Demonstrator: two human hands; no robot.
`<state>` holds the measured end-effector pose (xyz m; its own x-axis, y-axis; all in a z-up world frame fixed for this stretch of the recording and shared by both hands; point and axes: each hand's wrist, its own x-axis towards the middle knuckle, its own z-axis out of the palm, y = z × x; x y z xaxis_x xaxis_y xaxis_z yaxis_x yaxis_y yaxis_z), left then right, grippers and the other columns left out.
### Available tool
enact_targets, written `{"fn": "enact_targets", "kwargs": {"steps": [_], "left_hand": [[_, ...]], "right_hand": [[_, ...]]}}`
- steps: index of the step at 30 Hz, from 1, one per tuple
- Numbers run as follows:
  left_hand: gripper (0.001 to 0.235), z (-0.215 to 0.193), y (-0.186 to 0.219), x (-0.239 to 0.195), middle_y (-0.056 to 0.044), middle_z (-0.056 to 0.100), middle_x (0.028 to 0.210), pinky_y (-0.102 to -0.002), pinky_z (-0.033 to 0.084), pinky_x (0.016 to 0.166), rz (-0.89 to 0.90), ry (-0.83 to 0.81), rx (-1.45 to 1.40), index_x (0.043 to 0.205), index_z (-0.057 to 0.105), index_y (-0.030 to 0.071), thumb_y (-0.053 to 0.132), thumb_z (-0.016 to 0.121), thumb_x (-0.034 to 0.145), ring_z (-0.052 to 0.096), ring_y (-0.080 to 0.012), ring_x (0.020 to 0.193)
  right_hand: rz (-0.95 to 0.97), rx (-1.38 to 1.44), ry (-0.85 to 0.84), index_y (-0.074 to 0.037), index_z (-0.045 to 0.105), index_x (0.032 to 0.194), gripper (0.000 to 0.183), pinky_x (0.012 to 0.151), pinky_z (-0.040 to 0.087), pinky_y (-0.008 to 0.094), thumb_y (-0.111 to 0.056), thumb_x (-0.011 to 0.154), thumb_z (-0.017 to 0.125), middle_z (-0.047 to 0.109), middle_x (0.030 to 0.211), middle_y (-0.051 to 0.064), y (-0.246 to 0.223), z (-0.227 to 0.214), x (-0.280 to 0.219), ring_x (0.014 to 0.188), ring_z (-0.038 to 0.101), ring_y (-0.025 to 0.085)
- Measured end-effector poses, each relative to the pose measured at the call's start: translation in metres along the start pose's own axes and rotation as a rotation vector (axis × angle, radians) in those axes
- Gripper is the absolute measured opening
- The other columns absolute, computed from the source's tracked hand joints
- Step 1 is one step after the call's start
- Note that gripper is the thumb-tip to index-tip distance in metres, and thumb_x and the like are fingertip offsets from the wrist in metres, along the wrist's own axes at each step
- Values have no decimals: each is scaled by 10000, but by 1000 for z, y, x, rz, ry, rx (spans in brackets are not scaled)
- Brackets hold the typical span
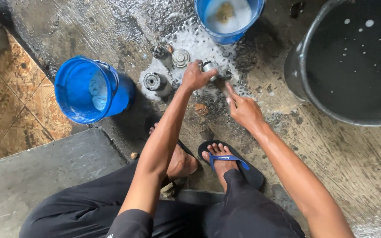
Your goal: The person scrubs several small metal parts with a brush and soapy water, rinsing them in a bucket and placing them on the floor. The person repeats this process for multiple parts, handling them one at a time.
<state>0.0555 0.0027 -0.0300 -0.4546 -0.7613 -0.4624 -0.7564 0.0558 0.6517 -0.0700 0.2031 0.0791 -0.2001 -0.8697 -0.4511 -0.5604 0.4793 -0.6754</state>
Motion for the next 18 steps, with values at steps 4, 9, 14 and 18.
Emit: {"fn": "enact_targets", "kwargs": {"steps": [4,9,14,18], "left_hand": [[864,-18,25,8,-257,526,1384,-622,449,1076,87,-79,283,1447,526,70,576,807,805,521,-496,1318],[670,-9,96,4,-20,711,1005,-562,314,1160,201,-523,733,1321,543,176,630,733,867,578,-241,1142],[224,29,90,29,39,653,833,-390,398,1007,169,-500,829,993,654,128,178,775,811,586,-109,827],[335,38,66,46,-51,679,937,-298,569,674,195,-417,752,1082,631,61,230,787,838,632,-184,788]], "right_hand": [[26,-47,-47,-276,428,1574,519,839,572,664,-289,1056,415,719,1099,285,9,15,17,1035,685,508],[395,409,-269,-164,646,1076,392,397,327,222,-431,1140,367,438,573,2,-14,5,27,429,350,88],[-177,-475,78,-64,599,1365,359,490,634,373,24,1024,527,696,918,168,43,49,43,533,700,243],[-175,-533,21,-237,253,1665,718,557,598,458,-25,1013,464,660,1038,246,44,35,34,608,700,350]]}}
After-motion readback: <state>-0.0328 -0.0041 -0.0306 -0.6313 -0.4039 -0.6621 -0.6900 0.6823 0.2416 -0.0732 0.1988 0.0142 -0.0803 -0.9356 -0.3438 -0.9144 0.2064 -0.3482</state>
